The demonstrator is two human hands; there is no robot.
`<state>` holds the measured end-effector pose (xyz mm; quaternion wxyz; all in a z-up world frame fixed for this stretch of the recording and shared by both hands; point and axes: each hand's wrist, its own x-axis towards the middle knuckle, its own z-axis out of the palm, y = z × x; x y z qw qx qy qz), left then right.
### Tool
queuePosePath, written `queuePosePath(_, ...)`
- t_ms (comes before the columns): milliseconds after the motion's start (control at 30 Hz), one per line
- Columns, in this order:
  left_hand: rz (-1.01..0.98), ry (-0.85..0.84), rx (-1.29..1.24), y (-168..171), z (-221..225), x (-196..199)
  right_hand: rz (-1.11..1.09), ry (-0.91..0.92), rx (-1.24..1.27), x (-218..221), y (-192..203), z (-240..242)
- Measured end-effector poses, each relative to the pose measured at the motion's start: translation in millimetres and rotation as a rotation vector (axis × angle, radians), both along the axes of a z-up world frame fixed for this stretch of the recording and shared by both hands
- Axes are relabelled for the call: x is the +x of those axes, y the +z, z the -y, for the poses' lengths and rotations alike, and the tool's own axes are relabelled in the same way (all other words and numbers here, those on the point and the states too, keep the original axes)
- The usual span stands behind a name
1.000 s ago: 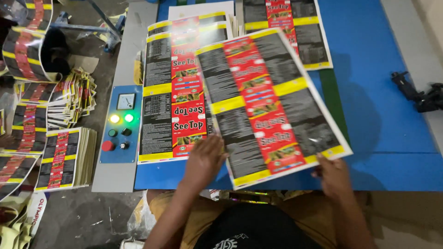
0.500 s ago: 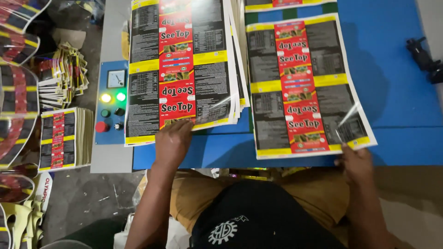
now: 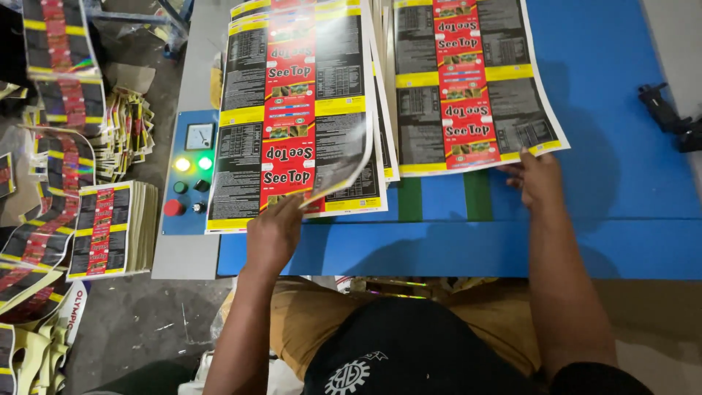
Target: Collecting and stacking printed labels from a production machine output.
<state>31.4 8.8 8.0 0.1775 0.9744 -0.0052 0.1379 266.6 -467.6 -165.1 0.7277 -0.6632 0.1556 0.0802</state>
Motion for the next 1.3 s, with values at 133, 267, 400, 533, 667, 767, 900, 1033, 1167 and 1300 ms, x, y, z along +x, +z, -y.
queuePosePath(133,0.313,0.015,-0.010,16.7,8.5,-0.8,-0.034,-0.018,-0.011,-31.1,17.1,-17.4)
queuePosePath(267,0.462,-0.146,0.001,6.9,45.6,0.1,-0.070,0.146,-0.052,-104.0,36.7,-60.1)
queuePosePath(400,0.301,-0.287,0.023,-28.2,107.6,5.1,0.058,0.627,0.018,-157.0,78.3,-114.9)
queuePosePath(533,0.238,-0.346,0.006,-20.0,140.4,8.5,-0.073,0.402,0.246,-165.3,50.7,-113.6)
queuePosePath(667,0.219,-0.366,-0.015,-26.9,98.1,15.0,-0.052,0.173,0.169,-156.8,25.9,-60.3)
queuePosePath(767,0.154,-0.292,-0.037,-16.3,53.9,13.8,-0.065,0.073,0.146,-164.1,21.7,-8.1)
queuePosePath(900,0.159,-0.290,0.124,-5.7,13.9,9.9,-0.003,-0.031,0.099,-185.1,26.5,43.5)
queuePosePath(1033,0.113,-0.216,0.183,-18.4,3.3,1.2,-0.069,-0.141,0.035,-204.8,23.6,74.6)
queuePosePath(1167,0.170,-0.134,0.107,-8.8,4.5,5.1,-0.015,-0.156,-0.009,-203.4,-8.9,93.7)
queuePosePath(1300,0.211,-0.094,0.055,1.5,10.4,7.5,0.014,-0.166,-0.050,-179.1,-3.5,71.7)
